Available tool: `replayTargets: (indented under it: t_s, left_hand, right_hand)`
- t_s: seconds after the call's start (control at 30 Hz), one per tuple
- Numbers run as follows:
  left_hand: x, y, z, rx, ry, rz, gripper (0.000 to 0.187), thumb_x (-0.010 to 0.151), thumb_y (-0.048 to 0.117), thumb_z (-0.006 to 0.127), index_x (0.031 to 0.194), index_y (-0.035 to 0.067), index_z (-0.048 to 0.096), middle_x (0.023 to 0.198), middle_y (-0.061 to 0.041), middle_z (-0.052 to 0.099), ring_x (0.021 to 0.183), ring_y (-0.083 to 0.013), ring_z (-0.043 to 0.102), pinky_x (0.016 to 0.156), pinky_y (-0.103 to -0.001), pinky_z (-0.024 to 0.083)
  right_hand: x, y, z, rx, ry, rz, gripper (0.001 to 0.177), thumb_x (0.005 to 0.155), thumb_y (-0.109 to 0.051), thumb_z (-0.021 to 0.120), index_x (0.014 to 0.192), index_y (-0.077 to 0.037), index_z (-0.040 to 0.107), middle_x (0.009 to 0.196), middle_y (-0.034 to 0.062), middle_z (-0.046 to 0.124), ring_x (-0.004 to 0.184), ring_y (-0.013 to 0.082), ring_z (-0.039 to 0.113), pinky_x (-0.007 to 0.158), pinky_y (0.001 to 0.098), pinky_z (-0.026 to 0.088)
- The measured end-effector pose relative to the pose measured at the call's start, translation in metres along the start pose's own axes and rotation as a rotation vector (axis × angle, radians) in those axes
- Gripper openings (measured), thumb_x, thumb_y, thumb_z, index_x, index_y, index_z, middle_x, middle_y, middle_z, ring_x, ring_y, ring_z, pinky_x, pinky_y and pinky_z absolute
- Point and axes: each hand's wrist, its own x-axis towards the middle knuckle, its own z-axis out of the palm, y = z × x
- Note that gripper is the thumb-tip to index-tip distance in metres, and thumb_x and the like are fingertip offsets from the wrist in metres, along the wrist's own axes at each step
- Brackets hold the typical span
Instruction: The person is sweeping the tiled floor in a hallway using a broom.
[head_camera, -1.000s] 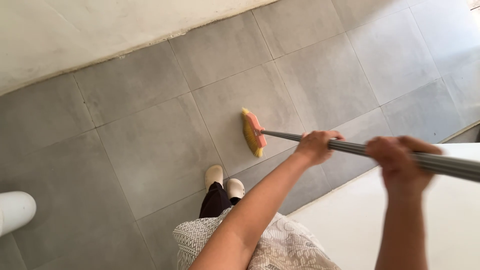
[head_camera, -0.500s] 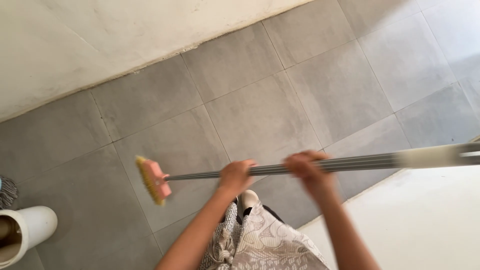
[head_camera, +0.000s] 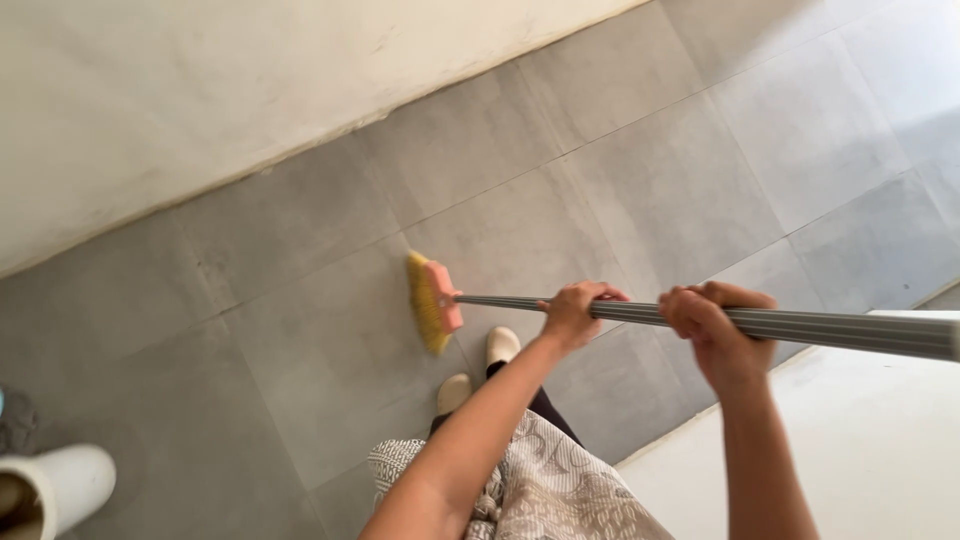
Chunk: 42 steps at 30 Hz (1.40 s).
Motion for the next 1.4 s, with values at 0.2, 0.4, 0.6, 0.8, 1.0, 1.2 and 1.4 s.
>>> replayTargets:
  t_s: [0.2, 0.4, 0.6, 0.8, 1.0, 1.2, 1.4]
  left_hand:
    - [0.073, 0.062, 0.025, 0.002, -0.063, -0.035, 0.026, 0.089, 0.002, 0.065, 0.103, 0.020, 0.077, 0.089, -0.003, 0.067, 0.090, -0.0233, 0.067, 0.090, -0.052, 0.048]
    - [0.119, 0.080, 0.043, 0.083, -0.107, 0.038, 0.022, 0.091, 0.007, 0.063, 0.105, 0.020, 0.074, 0.081, -0.003, 0.073, 0.081, -0.0228, 0.070, 0.100, -0.056, 0.041]
    - [0.128, 0.118, 0.023, 0.209, -0.164, -0.032, 0.027, 0.086, 0.008, 0.063, 0.107, 0.021, 0.073, 0.085, -0.004, 0.076, 0.082, -0.0250, 0.072, 0.076, -0.043, 0.058]
    - [0.086, 0.045, -0.064, 0.403, -0.128, -0.220, 0.012, 0.086, 0.010, 0.061, 0.091, 0.014, 0.070, 0.075, -0.010, 0.071, 0.071, -0.0292, 0.071, 0.071, -0.045, 0.055]
    - [0.015, -0.068, -0.166, 0.566, -0.007, -0.322, 0.030, 0.076, 0.011, 0.063, 0.098, 0.020, 0.080, 0.100, -0.008, 0.075, 0.096, -0.0311, 0.070, 0.081, -0.045, 0.055]
    - [0.067, -0.107, -0.171, 0.424, 0.000, -0.298, 0.028, 0.078, 0.013, 0.062, 0.100, 0.018, 0.078, 0.094, -0.010, 0.076, 0.090, -0.0326, 0.072, 0.083, -0.048, 0.053]
    - [0.178, -0.024, -0.134, 0.116, 0.066, -0.020, 0.032, 0.080, 0.005, 0.060, 0.103, 0.020, 0.076, 0.093, -0.006, 0.077, 0.088, -0.0289, 0.073, 0.081, -0.042, 0.056]
  right_hand:
    - [0.038, -0.029, -0.042, -0.190, 0.040, -0.057, 0.046, 0.095, 0.012, 0.054, 0.057, -0.007, 0.038, 0.055, 0.0015, 0.036, 0.053, 0.0148, 0.038, 0.063, 0.0358, 0.041]
    - [0.064, -0.039, -0.078, -0.315, 0.067, -0.104, 0.027, 0.091, 0.014, 0.055, 0.067, 0.002, 0.052, 0.057, 0.0051, 0.044, 0.052, 0.0154, 0.043, 0.053, 0.0316, 0.039]
    - [0.096, -0.072, -0.129, 0.115, -0.040, -0.163, 0.052, 0.107, 0.002, 0.056, 0.058, -0.011, 0.044, 0.051, 0.0018, 0.039, 0.045, 0.0111, 0.042, 0.058, 0.0328, 0.043]
    - [0.120, 0.029, -0.058, 0.166, 0.100, -0.050, 0.029, 0.102, -0.009, 0.056, 0.073, -0.005, 0.057, 0.056, 0.0073, 0.044, 0.061, 0.0253, 0.058, 0.076, 0.0485, 0.058]
    - [0.098, 0.143, 0.058, 0.062, -0.144, 0.378, 0.019, 0.090, -0.008, 0.068, 0.071, -0.003, 0.066, 0.080, 0.0114, 0.072, 0.067, 0.0190, 0.062, 0.068, 0.0424, 0.052]
    - [0.148, 0.164, 0.051, -0.045, -0.187, 0.309, 0.021, 0.093, -0.012, 0.069, 0.075, -0.003, 0.070, 0.087, 0.0148, 0.077, 0.066, 0.0155, 0.068, 0.058, 0.0298, 0.056]
    - [0.229, 0.056, 0.020, -0.067, -0.129, 0.009, 0.037, 0.105, -0.007, 0.062, 0.069, -0.001, 0.062, 0.064, 0.0088, 0.059, 0.059, 0.0150, 0.059, 0.069, 0.0346, 0.059]
